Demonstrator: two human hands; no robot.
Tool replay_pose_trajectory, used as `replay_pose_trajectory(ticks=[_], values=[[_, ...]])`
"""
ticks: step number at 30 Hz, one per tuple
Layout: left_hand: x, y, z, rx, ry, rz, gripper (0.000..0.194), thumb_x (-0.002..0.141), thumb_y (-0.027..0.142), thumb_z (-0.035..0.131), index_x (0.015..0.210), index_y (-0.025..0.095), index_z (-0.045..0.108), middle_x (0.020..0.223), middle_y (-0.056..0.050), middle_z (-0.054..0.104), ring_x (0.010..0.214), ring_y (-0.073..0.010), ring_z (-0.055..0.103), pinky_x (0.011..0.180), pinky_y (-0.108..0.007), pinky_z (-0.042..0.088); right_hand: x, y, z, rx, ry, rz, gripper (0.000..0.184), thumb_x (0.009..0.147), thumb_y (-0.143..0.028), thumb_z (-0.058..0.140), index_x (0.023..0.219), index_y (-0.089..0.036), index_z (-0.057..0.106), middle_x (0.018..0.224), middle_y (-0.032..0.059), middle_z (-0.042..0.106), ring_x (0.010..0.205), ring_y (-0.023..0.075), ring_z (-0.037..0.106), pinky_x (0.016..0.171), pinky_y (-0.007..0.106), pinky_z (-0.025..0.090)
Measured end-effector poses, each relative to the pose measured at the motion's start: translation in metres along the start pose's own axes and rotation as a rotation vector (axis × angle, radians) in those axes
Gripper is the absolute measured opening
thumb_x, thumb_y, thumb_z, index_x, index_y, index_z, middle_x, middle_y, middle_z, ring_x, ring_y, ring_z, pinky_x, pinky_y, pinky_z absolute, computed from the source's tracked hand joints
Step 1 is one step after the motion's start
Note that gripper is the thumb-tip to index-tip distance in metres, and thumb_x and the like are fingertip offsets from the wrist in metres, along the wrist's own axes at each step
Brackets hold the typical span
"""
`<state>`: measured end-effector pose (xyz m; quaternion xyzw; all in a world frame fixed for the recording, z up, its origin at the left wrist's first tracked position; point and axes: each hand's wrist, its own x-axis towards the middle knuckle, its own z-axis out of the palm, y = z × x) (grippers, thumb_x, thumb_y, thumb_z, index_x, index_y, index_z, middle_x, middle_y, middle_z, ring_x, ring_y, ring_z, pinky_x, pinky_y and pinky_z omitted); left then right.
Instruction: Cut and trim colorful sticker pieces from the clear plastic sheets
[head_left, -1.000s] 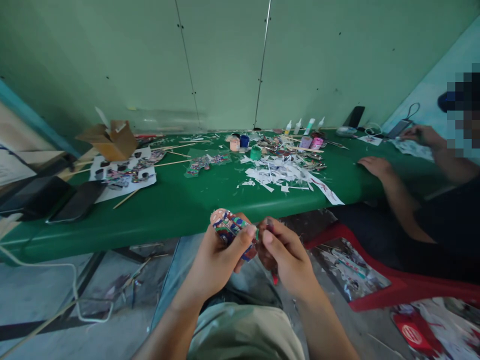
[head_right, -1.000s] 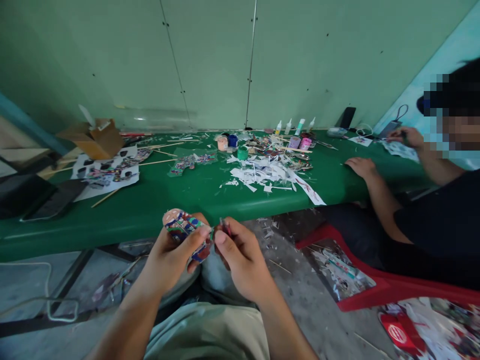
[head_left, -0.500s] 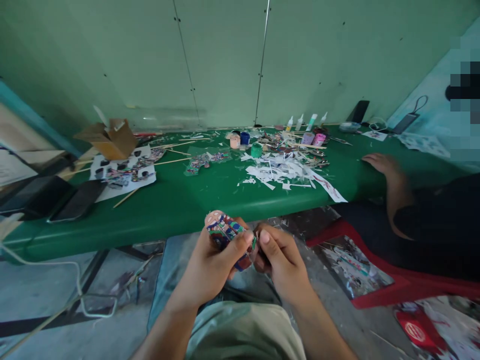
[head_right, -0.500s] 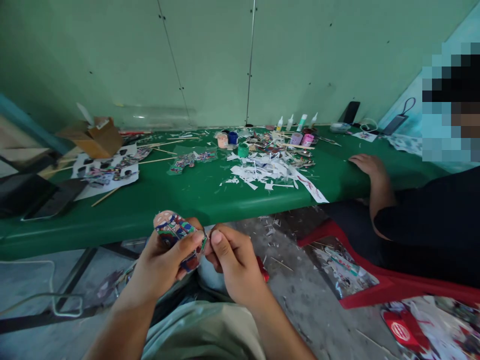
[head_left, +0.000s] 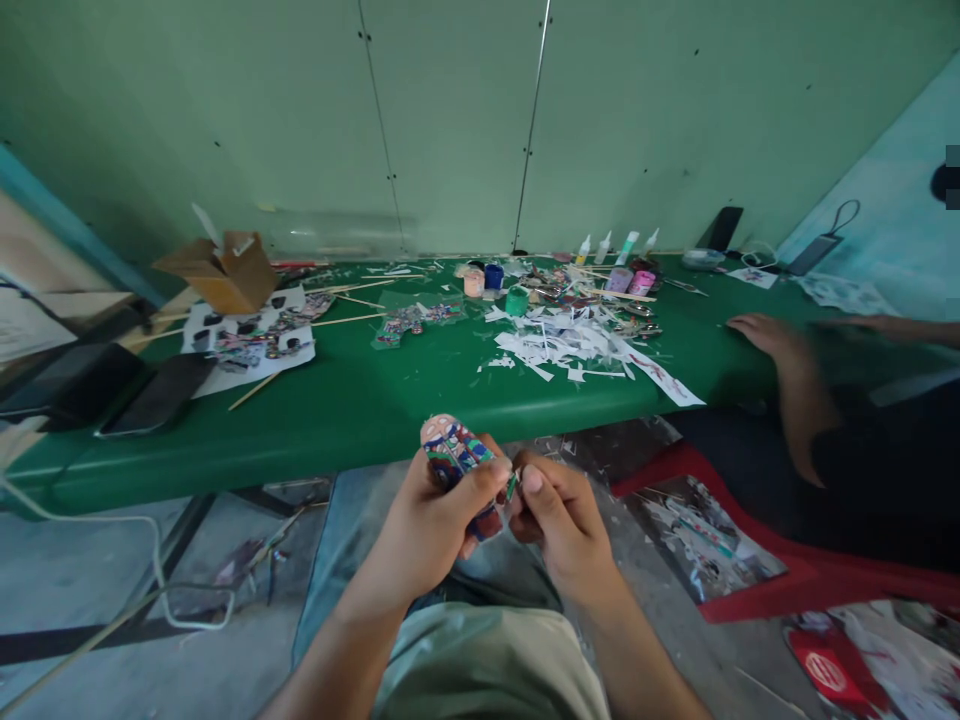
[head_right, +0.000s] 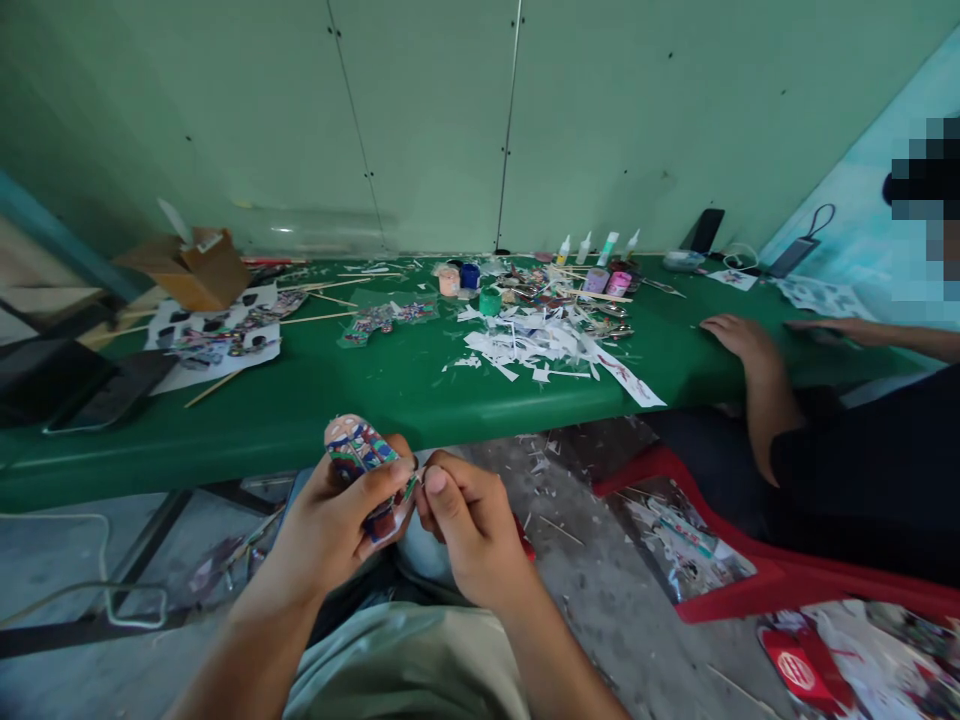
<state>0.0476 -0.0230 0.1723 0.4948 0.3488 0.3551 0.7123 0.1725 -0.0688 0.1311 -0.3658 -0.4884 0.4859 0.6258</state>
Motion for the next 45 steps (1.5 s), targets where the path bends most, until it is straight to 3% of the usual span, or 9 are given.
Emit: replay_pose_trajectory(ticks=[13, 19, 32, 38, 45], values=[[-0.001, 0.001, 0.004, 0.009, -0.029, -0.017, 0.028, 0.079, 0.036, 0.060, 0.063, 0.018, 0.049, 0.042, 0.008, 0.040, 0.031, -0.0027, 0.028, 0.032, -0.016, 0.022, -0.001, 0.003, -0.006, -0.048, -0.041, 0.011, 0.046, 0.095, -0.048, 0.044, 0.061, -0.017, 0.046, 0.055, -0.0039, 0.040, 0.045, 0.0058, 0.026, 0.044, 0.023, 0.021], [-0.001, 0.003, 0.003, 0.093, -0.022, 0.001, 0.028, 0.079, 0.035, 0.063, 0.062, 0.017, 0.049, 0.045, 0.007, 0.042, 0.033, -0.0027, 0.031, 0.033, -0.016, 0.023, -0.001, 0.001, -0.002, -0.076, 0.031, -0.001, 0.044, 0.096, -0.045, 0.042, 0.061, -0.018, 0.044, 0.056, -0.0043, 0.039, 0.045, 0.0058, 0.027, 0.044, 0.023, 0.021], [0.004, 0.001, 0.009, 0.002, 0.024, -0.040, 0.028, 0.074, 0.037, 0.063, 0.062, 0.018, 0.047, 0.042, 0.007, 0.040, 0.033, -0.0042, 0.034, 0.031, -0.016, 0.026, -0.001, 0.005, -0.005, -0.198, 0.015, 0.002, 0.046, 0.094, -0.052, 0.039, 0.062, -0.020, 0.042, 0.058, -0.0026, 0.040, 0.047, 0.0078, 0.029, 0.044, 0.024, 0.020], [0.003, 0.001, 0.012, -0.013, 0.124, -0.048, 0.026, 0.072, 0.037, 0.066, 0.067, 0.018, 0.049, 0.044, 0.008, 0.040, 0.033, -0.0043, 0.034, 0.032, -0.017, 0.026, 0.000, 0.004, -0.007, -0.201, -0.019, -0.031, 0.041, 0.096, -0.045, 0.039, 0.064, -0.019, 0.042, 0.058, -0.0034, 0.039, 0.047, 0.0070, 0.027, 0.046, 0.024, 0.021], [0.017, -0.011, 0.021, -0.084, 0.178, -0.014, 0.023, 0.074, 0.032, 0.066, 0.067, 0.018, 0.048, 0.044, 0.009, 0.039, 0.033, -0.0043, 0.033, 0.033, -0.018, 0.026, 0.003, 0.012, -0.019, -0.296, 0.052, -0.028, 0.045, 0.095, -0.050, 0.040, 0.062, -0.019, 0.040, 0.054, -0.0047, 0.035, 0.047, 0.0076, 0.030, 0.046, 0.024, 0.022]])
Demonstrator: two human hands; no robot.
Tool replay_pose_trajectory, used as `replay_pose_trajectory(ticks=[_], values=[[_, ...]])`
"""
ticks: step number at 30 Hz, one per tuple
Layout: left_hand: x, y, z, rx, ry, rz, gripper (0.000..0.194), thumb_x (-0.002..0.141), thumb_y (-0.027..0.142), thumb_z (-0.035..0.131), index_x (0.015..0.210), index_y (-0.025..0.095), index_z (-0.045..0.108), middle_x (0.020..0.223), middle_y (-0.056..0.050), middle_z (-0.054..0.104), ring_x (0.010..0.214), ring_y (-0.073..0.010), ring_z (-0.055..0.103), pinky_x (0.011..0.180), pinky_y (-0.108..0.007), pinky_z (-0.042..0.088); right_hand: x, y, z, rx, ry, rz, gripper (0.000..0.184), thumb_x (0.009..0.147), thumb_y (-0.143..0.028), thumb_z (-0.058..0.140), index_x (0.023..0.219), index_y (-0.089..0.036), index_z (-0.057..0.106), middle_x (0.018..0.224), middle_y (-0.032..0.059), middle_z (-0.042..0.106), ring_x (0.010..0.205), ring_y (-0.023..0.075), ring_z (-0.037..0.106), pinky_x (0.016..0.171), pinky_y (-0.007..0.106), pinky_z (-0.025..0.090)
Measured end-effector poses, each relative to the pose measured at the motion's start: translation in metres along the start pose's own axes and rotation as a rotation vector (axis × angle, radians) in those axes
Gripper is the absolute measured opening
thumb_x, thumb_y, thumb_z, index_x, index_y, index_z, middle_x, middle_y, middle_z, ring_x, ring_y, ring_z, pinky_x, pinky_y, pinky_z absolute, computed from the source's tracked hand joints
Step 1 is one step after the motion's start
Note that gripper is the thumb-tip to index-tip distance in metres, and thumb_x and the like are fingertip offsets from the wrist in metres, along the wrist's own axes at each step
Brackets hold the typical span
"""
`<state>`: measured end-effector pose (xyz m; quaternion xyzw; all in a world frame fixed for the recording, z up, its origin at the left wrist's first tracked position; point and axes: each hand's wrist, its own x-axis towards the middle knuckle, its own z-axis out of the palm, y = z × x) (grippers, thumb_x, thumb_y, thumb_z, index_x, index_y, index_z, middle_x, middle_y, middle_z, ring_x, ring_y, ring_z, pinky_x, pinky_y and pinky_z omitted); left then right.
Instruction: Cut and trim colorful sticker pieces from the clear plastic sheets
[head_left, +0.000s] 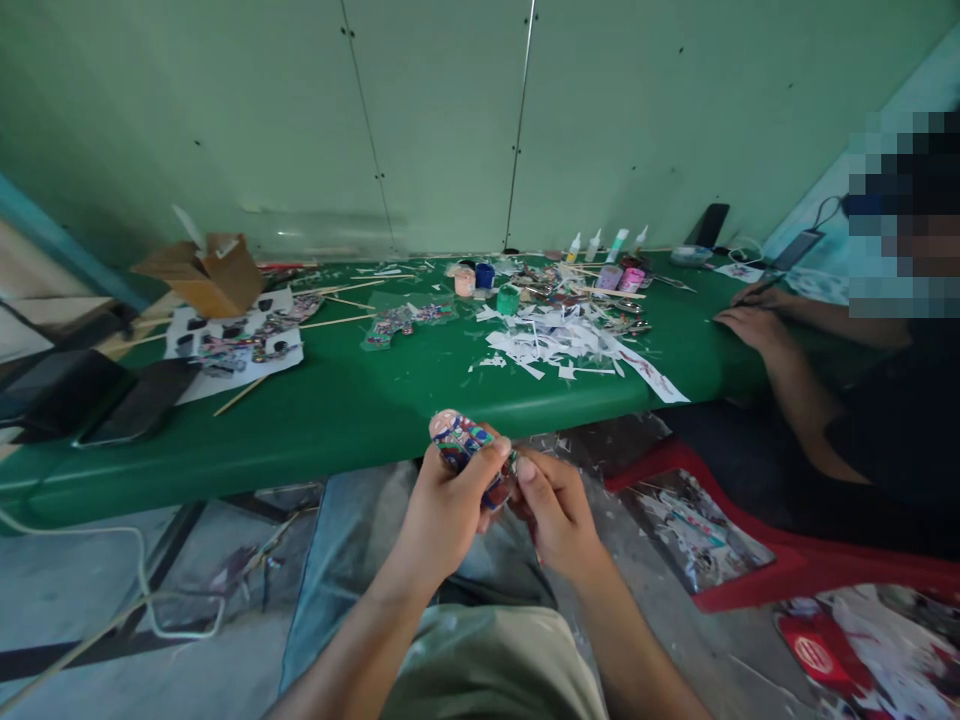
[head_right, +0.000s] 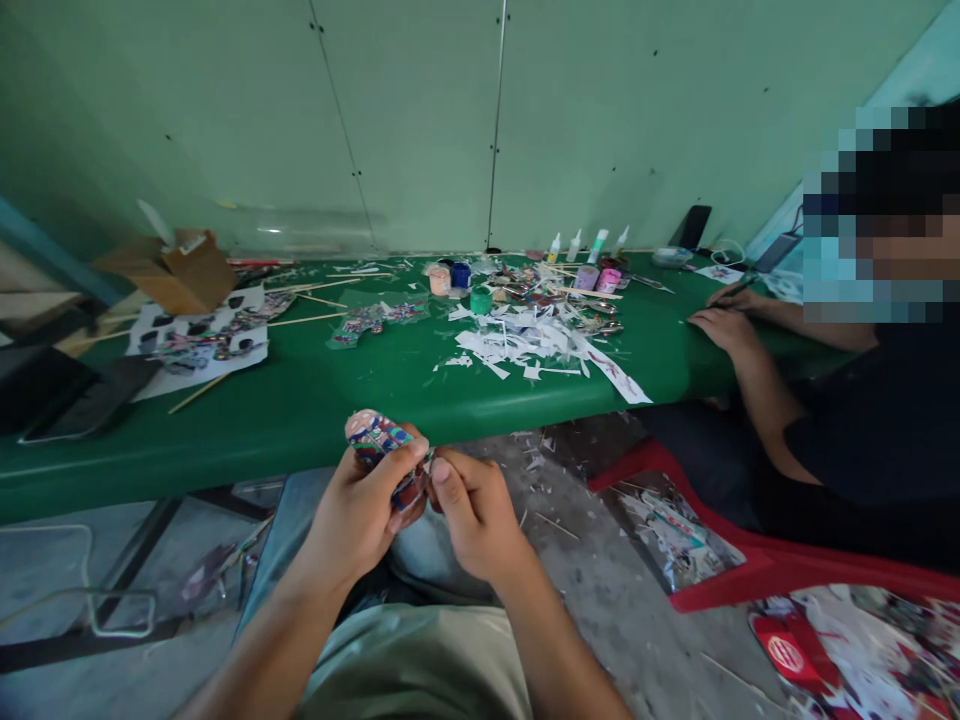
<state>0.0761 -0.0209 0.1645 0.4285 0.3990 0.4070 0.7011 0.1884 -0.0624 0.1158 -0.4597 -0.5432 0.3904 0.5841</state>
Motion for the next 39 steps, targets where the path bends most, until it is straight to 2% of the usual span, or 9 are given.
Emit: replay_pose_trajectory(ticks=[4, 7, 13, 16, 21, 27, 31, 34, 39], values=[[0.022, -0.017, 0.008, -0.056, -0.011, 0.042, 0.027, 0.075, 0.033, 0.065, 0.065, 0.018, 0.046, 0.044, 0.009, 0.038, 0.034, -0.0043, 0.033, 0.034, -0.018, 0.026, 0.006, 0.015, -0.012, -0.020, 0.043, 0.015, 0.047, 0.092, -0.053, 0.043, 0.061, -0.019, 0.042, 0.053, -0.0044, 0.037, 0.047, 0.0078, 0.030, 0.045, 0.024, 0.022], [0.037, -0.025, 0.015, -0.041, -0.021, 0.055, 0.026, 0.076, 0.034, 0.064, 0.065, 0.018, 0.047, 0.045, 0.008, 0.040, 0.035, -0.0044, 0.034, 0.034, -0.018, 0.026, 0.013, 0.027, -0.019, 0.107, 0.069, 0.041, 0.050, 0.089, -0.059, 0.044, 0.059, -0.020, 0.041, 0.050, -0.0055, 0.034, 0.043, 0.0072, 0.026, 0.043, 0.023, 0.020], [0.055, -0.031, 0.025, -0.064, 0.033, 0.078, 0.026, 0.076, 0.034, 0.063, 0.065, 0.018, 0.045, 0.044, 0.009, 0.037, 0.033, -0.0036, 0.031, 0.033, -0.018, 0.024, 0.019, 0.035, -0.027, 0.124, 0.038, 0.084, 0.053, 0.085, -0.063, 0.048, 0.054, -0.020, 0.042, 0.048, -0.0060, 0.031, 0.041, 0.0071, 0.024, 0.041, 0.024, 0.017], [0.060, -0.029, 0.024, -0.060, 0.055, 0.101, 0.022, 0.076, 0.033, 0.063, 0.070, 0.018, 0.048, 0.045, 0.009, 0.040, 0.033, -0.0036, 0.031, 0.034, -0.018, 0.025, 0.023, 0.034, -0.028, 0.181, 0.128, 0.081, 0.051, 0.084, -0.062, 0.048, 0.054, -0.021, 0.042, 0.046, -0.0059, 0.032, 0.040, 0.0075, 0.024, 0.040, 0.024, 0.017], [0.056, -0.024, 0.016, 0.042, -0.007, 0.127, 0.028, 0.079, 0.040, 0.061, 0.069, 0.018, 0.048, 0.046, 0.008, 0.042, 0.032, -0.0041, 0.031, 0.035, -0.019, 0.025, 0.028, 0.026, -0.031, 0.108, 0.445, 0.146, 0.034, 0.084, -0.053, 0.055, 0.076, -0.020, 0.054, 0.051, -0.0081, 0.034, 0.041, 0.0076, 0.026, 0.039, 0.022, 0.019], [0.042, -0.018, 0.004, 0.336, -0.047, 0.176, 0.042, 0.081, 0.054, 0.058, 0.062, 0.018, 0.046, 0.046, 0.006, 0.041, 0.039, -0.0069, 0.039, 0.038, -0.020, 0.028, 0.022, 0.003, -0.023, 0.299, 0.218, 0.196, 0.036, 0.080, -0.050, 0.065, 0.070, -0.021, 0.047, 0.049, -0.0110, 0.026, 0.040, 0.0048, 0.020, 0.038, 0.021, 0.017], [0.034, -0.013, 0.001, 0.355, -0.053, 0.142, 0.047, 0.082, 0.060, 0.053, 0.061, 0.018, 0.043, 0.044, 0.005, 0.039, 0.039, -0.0074, 0.039, 0.038, -0.020, 0.028, 0.019, -0.002, -0.015, 0.302, 0.147, 0.233, 0.037, 0.080, -0.048, 0.066, 0.069, -0.021, 0.044, 0.049, -0.0113, 0.027, 0.040, 0.0039, 0.020, 0.038, 0.020, 0.017], [0.029, -0.014, -0.001, 0.294, -0.099, 0.111, 0.046, 0.081, 0.059, 0.055, 0.063, 0.017, 0.048, 0.047, 0.005, 0.043, 0.040, -0.0073, 0.038, 0.038, -0.020, 0.029, 0.019, -0.001, -0.012, 0.283, 0.215, 0.183, 0.036, 0.082, -0.046, 0.065, 0.068, -0.020, 0.045, 0.049, -0.0108, 0.028, 0.039, 0.0040, 0.021, 0.038, 0.020, 0.018], [0.020, -0.019, -0.006, 0.256, -0.337, 0.111, 0.036, 0.087, 0.046, 0.052, 0.069, 0.015, 0.057, 0.053, 0.002, 0.049, 0.045, -0.0083, 0.043, 0.043, -0.021, 0.034, 0.015, -0.009, -0.011, 0.245, 0.367, 0.139, 0.032, 0.084, -0.045, 0.061, 0.071, -0.020, 0.047, 0.049, -0.0096, 0.033, 0.039, 0.0047, 0.023, 0.038, 0.021, 0.018]])
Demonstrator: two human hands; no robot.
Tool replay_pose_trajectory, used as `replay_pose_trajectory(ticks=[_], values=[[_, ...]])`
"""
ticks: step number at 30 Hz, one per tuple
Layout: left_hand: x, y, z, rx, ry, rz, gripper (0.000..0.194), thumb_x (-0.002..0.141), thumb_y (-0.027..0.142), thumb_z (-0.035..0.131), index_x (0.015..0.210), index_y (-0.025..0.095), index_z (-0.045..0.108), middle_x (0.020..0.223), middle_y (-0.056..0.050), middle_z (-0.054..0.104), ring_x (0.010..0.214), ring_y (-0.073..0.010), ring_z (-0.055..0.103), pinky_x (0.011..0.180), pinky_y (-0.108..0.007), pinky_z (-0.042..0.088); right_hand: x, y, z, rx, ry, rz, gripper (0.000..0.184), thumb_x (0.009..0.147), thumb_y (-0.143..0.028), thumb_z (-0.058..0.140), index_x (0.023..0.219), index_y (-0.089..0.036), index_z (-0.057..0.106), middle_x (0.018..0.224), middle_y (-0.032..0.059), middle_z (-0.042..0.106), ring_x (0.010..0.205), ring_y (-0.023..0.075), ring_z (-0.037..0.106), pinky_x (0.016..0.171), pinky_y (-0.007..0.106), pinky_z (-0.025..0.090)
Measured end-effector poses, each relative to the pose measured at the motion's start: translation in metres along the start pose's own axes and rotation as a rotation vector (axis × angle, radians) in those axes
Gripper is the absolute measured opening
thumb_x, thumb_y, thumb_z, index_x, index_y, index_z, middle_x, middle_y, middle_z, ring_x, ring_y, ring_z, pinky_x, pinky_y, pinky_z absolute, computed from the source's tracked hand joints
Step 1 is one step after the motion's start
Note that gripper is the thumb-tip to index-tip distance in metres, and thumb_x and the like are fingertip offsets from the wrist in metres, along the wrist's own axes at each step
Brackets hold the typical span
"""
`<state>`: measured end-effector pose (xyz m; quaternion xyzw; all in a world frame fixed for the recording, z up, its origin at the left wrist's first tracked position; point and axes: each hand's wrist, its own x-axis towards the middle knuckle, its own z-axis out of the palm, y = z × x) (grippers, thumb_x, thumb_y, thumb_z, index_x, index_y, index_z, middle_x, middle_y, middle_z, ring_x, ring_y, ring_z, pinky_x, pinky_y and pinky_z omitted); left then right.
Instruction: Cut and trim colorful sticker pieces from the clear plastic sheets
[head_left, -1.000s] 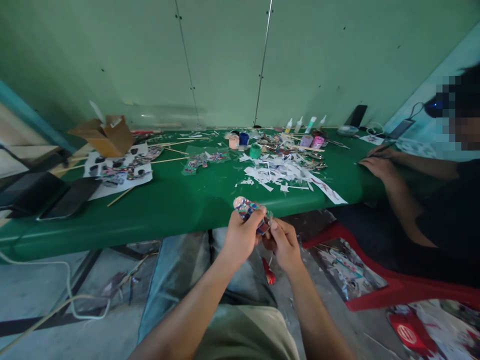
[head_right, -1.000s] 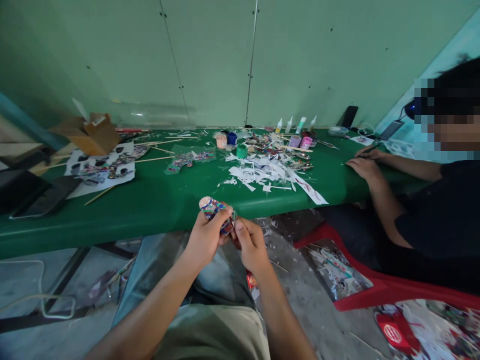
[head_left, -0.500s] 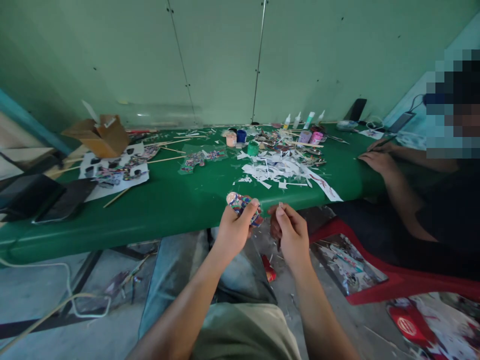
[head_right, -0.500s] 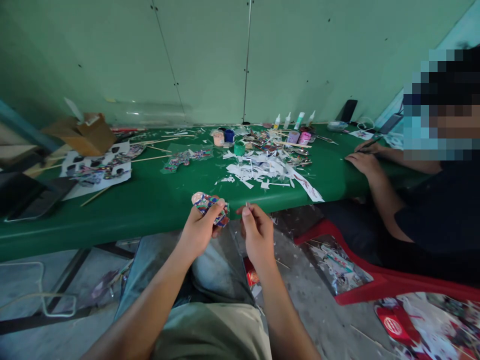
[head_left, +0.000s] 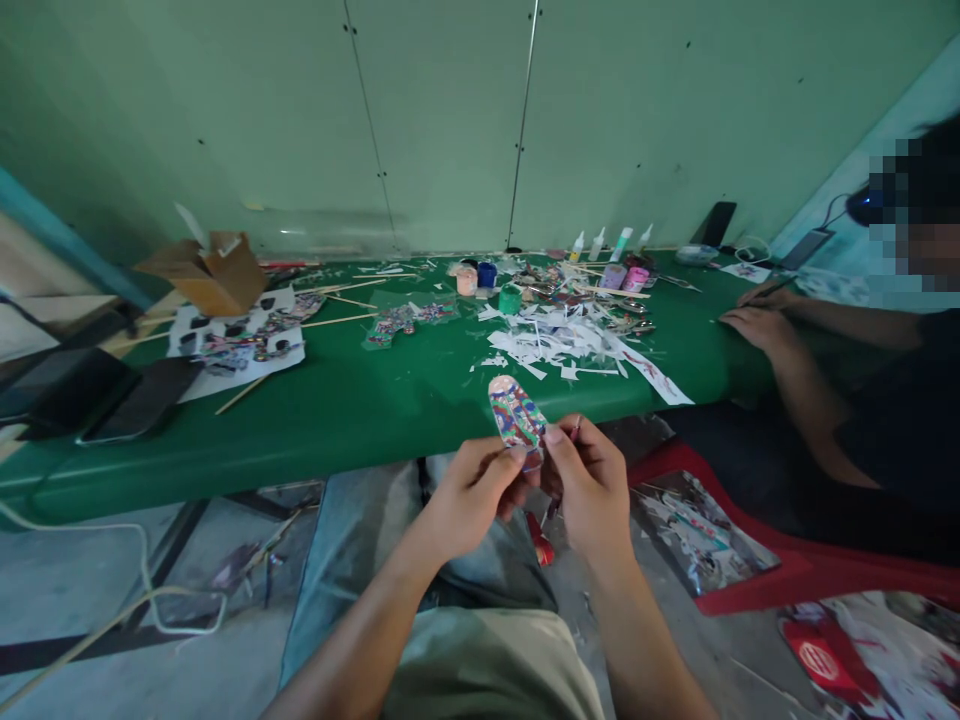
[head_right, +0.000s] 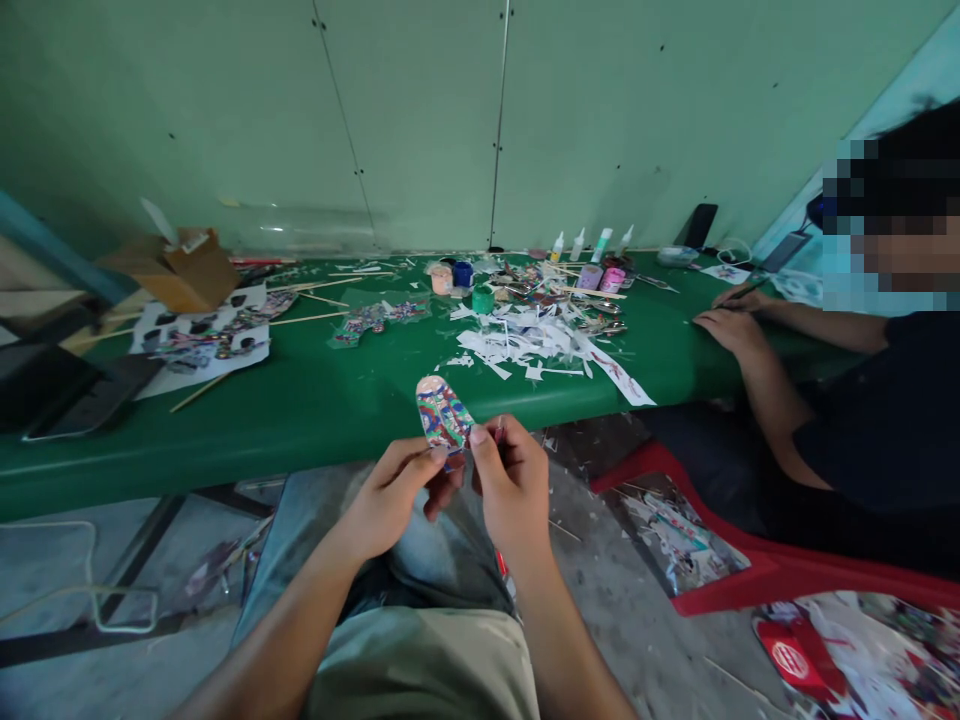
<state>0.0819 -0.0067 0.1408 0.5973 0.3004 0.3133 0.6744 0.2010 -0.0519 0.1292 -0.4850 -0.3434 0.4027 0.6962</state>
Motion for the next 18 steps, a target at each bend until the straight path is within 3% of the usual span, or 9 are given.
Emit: replay_pose_trajectory(ticks=[5, 9, 12, 18], values=[[-0.005, 0.013, 0.005, -0.044, 0.052, 0.029, 0.034, 0.087, 0.042, 0.052, 0.064, 0.016, 0.049, 0.050, 0.005, 0.041, 0.042, -0.0058, 0.036, 0.041, -0.019, 0.029, -0.008, -0.008, 0.002, -0.288, -0.033, -0.215, 0.030, 0.093, -0.044, 0.047, 0.080, -0.019, 0.057, 0.059, -0.0033, 0.047, 0.050, 0.0099, 0.040, 0.048, 0.024, 0.032], [-0.010, 0.026, 0.008, -0.104, 0.155, 0.059, 0.035, 0.087, 0.043, 0.054, 0.065, 0.016, 0.048, 0.049, 0.006, 0.039, 0.039, -0.0049, 0.037, 0.039, -0.018, 0.028, -0.013, -0.007, 0.005, -0.596, -0.122, -0.416, 0.025, 0.097, -0.028, 0.040, 0.107, -0.019, 0.061, 0.082, 0.0039, 0.064, 0.069, 0.0152, 0.057, 0.064, 0.027, 0.042], [-0.013, 0.029, 0.009, -0.124, 0.176, 0.067, 0.037, 0.086, 0.044, 0.055, 0.062, 0.016, 0.047, 0.047, 0.006, 0.040, 0.037, -0.0042, 0.037, 0.038, -0.018, 0.028, -0.015, -0.006, 0.008, -0.714, -0.164, -0.530, 0.028, 0.096, -0.020, 0.039, 0.118, -0.020, 0.057, 0.098, 0.0069, 0.068, 0.074, 0.0158, 0.061, 0.064, 0.027, 0.045], [-0.014, 0.027, 0.008, -0.118, 0.174, 0.078, 0.035, 0.086, 0.042, 0.054, 0.064, 0.016, 0.049, 0.047, 0.006, 0.042, 0.037, -0.0053, 0.041, 0.040, -0.019, 0.031, -0.014, -0.005, 0.010, -0.792, -0.137, -0.666, 0.030, 0.094, -0.015, 0.040, 0.119, -0.020, 0.054, 0.086, 0.0033, 0.069, 0.073, 0.0142, 0.064, 0.064, 0.024, 0.050]])
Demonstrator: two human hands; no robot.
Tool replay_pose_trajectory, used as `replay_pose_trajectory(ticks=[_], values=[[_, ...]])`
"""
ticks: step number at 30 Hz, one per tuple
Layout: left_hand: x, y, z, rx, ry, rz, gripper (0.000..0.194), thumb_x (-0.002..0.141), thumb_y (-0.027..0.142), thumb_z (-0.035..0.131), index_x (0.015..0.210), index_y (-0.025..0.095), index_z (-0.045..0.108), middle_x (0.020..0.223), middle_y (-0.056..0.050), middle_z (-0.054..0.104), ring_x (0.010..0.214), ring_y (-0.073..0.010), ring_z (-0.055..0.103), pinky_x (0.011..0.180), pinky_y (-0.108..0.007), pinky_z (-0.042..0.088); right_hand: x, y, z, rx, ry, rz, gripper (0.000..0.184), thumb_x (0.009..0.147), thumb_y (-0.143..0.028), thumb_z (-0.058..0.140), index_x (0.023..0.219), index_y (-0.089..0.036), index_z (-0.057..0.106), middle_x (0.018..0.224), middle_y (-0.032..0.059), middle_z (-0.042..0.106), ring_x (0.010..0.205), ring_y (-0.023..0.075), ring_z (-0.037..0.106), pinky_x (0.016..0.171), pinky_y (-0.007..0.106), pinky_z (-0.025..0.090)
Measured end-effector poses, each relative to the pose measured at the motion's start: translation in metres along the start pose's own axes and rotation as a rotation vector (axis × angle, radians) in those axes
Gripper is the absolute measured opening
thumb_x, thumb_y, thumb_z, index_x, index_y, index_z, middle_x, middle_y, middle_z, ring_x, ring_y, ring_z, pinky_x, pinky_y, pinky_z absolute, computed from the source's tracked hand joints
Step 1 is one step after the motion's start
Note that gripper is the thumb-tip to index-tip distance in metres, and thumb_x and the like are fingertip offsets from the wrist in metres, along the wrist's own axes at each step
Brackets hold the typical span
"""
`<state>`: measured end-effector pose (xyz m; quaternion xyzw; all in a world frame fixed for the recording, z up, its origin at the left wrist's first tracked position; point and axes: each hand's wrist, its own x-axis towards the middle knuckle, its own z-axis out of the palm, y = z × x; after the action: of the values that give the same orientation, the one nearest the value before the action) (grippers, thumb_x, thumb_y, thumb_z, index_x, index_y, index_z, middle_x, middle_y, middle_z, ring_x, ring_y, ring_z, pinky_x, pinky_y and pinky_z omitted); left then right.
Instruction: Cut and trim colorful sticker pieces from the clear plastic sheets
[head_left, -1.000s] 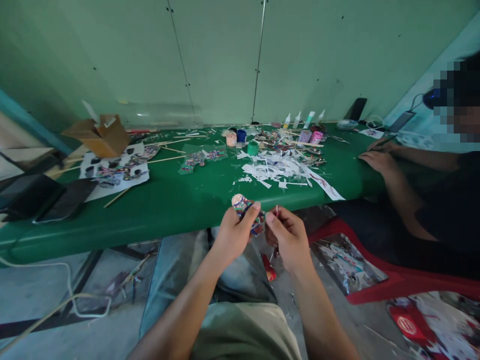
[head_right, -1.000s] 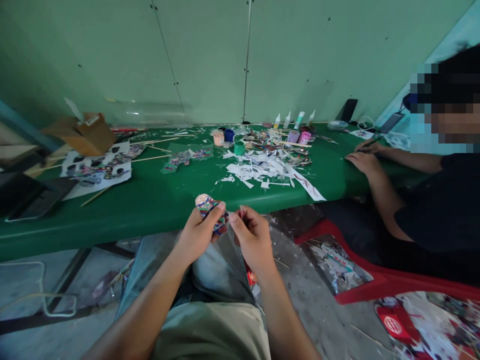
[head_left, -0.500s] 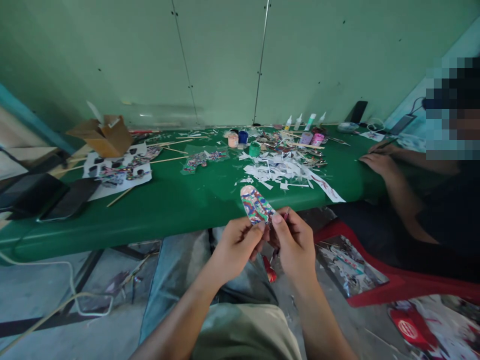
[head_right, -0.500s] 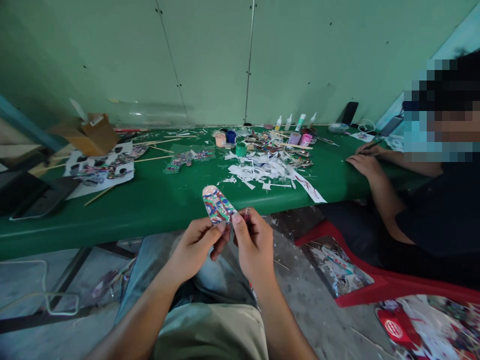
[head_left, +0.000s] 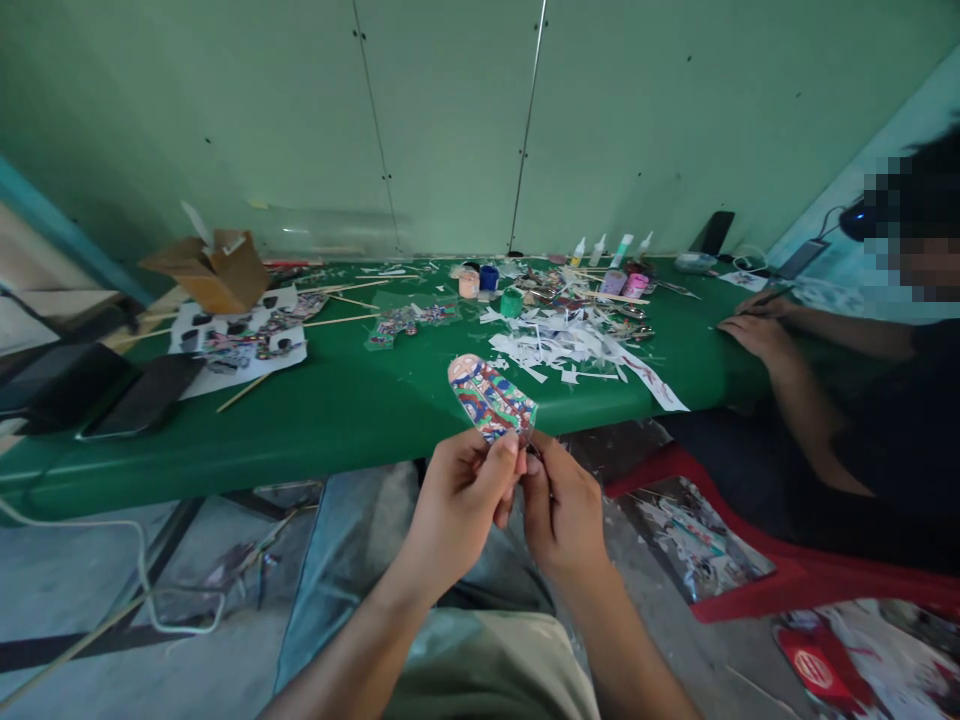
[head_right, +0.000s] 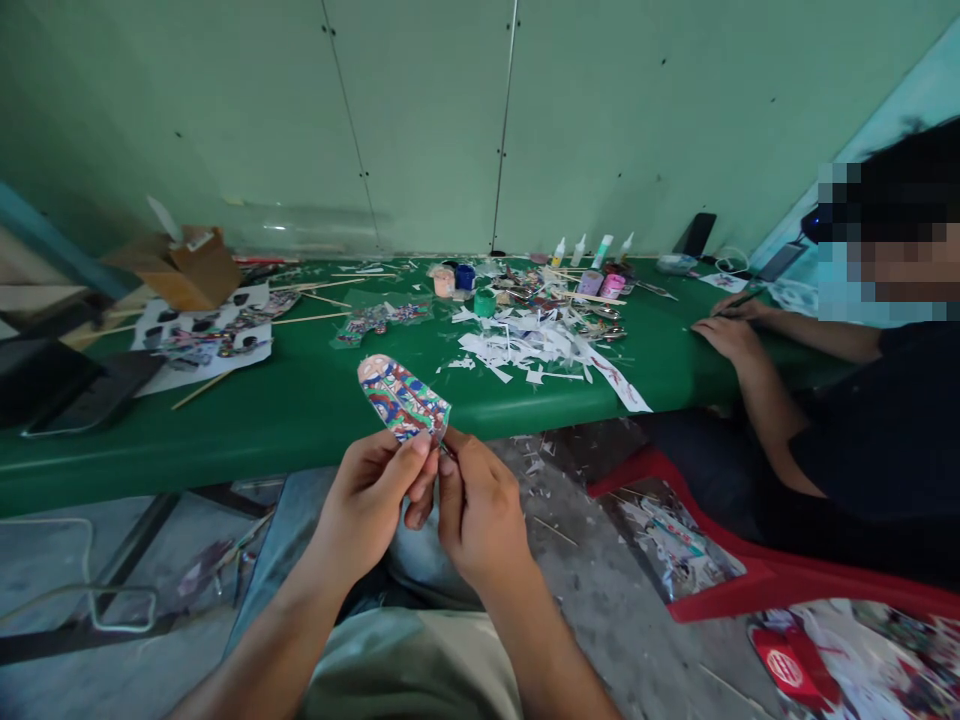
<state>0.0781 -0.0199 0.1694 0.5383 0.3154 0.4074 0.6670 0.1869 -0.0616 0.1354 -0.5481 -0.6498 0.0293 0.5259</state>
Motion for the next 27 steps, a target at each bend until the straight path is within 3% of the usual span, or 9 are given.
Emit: replay_pose_trajectory(ticks=[7, 20, 24, 27], values=[[0.002, 0.001, 0.001, -0.076, -0.036, -0.054, 0.033, 0.084, 0.039, 0.055, 0.061, 0.016, 0.048, 0.043, 0.007, 0.038, 0.036, -0.0039, 0.034, 0.039, -0.018, 0.026, -0.001, 0.002, 0.005, -0.183, 0.064, -0.052, 0.028, 0.093, -0.015, 0.038, 0.117, -0.018, 0.053, 0.089, 0.0066, 0.071, 0.075, 0.0165, 0.068, 0.066, 0.026, 0.053], [0.001, 0.002, -0.005, 0.075, -0.156, -0.099, 0.033, 0.087, 0.032, 0.047, 0.058, 0.018, 0.043, 0.043, 0.007, 0.036, 0.039, -0.0053, 0.032, 0.040, -0.020, 0.024, 0.002, 0.003, 0.003, -0.286, 0.047, -0.042, 0.018, 0.093, -0.019, 0.038, 0.099, -0.016, 0.055, 0.071, 0.0051, 0.066, 0.063, 0.0182, 0.064, 0.056, 0.026, 0.048], [0.001, 0.001, -0.008, 0.068, -0.197, -0.140, 0.036, 0.088, 0.037, 0.047, 0.057, 0.018, 0.043, 0.044, 0.006, 0.034, 0.040, -0.0059, 0.031, 0.041, -0.021, 0.023, 0.002, 0.003, 0.000, -0.258, 0.034, -0.061, 0.016, 0.092, -0.016, 0.039, 0.098, -0.017, 0.054, 0.071, 0.0040, 0.064, 0.062, 0.0168, 0.062, 0.054, 0.025, 0.045], [0.002, 0.001, -0.013, 0.146, -0.138, -0.079, 0.043, 0.087, 0.047, 0.050, 0.058, 0.017, 0.044, 0.050, 0.004, 0.038, 0.046, -0.0065, 0.033, 0.044, -0.021, 0.025, 0.002, 0.004, -0.003, -0.243, 0.023, -0.094, 0.018, 0.090, -0.013, 0.039, 0.099, -0.018, 0.053, 0.074, 0.0037, 0.064, 0.064, 0.0158, 0.060, 0.057, 0.025, 0.044]])
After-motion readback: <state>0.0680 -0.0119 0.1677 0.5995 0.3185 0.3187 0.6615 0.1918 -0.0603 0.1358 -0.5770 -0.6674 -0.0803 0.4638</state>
